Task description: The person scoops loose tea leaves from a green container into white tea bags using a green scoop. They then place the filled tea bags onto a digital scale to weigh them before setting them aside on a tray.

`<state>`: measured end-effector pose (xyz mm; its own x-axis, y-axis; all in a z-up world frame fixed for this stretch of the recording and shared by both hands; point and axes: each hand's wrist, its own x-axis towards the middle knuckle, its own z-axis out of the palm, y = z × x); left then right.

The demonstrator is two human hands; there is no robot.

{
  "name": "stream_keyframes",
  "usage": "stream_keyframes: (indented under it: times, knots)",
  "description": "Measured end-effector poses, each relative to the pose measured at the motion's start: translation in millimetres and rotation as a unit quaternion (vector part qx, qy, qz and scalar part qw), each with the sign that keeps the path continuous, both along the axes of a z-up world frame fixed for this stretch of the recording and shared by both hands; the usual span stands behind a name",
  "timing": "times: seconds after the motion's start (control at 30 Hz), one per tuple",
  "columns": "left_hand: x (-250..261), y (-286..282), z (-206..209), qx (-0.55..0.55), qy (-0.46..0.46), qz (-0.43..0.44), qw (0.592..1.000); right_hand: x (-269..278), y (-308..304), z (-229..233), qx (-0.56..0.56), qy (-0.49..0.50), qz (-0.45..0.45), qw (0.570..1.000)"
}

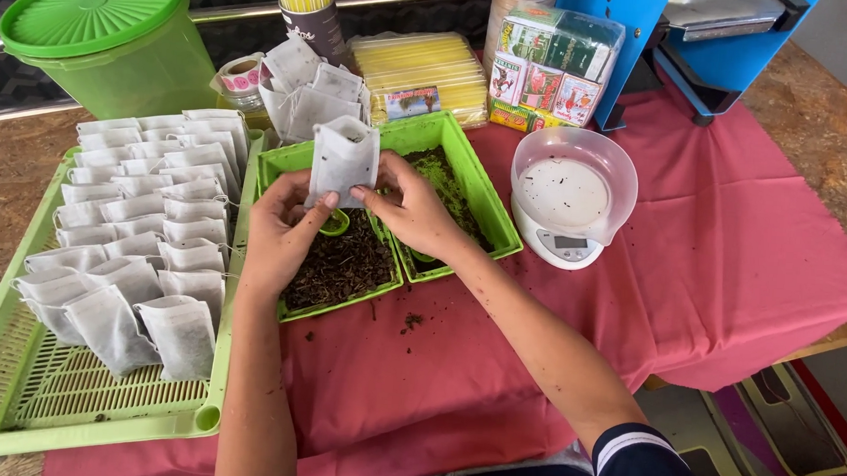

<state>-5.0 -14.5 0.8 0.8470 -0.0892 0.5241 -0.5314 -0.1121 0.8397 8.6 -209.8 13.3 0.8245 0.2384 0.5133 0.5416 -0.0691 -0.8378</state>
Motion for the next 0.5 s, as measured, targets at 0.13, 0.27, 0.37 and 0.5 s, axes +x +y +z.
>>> stream_keyframes:
  times: [0.13,0.27,0.37,0.5]
  knots:
    - [13.4,8.8,-18.0,0.020,-0.001,0.010,1.000,9.9,-1.2,-14.1,-0.005,-0.045,-0.052,0.998]
    - [8.0,7.8,-7.5,0.003,-0.018,0.032,0.999,10.5,-5.1,-15.0,-0.022,-0.045,-0.034,0.998]
    - [7.7,12.4,-3.2,-0.008,-0.040,0.049,0.998,5.4,-1.8,-11.2,-0.030,-0.029,-0.024,0.999]
    - [7.3,11.5,-4.4,0.017,-0.039,0.043,0.998,14.0,-3.2,-20.8,0.002,-0.051,-0.067,0.996]
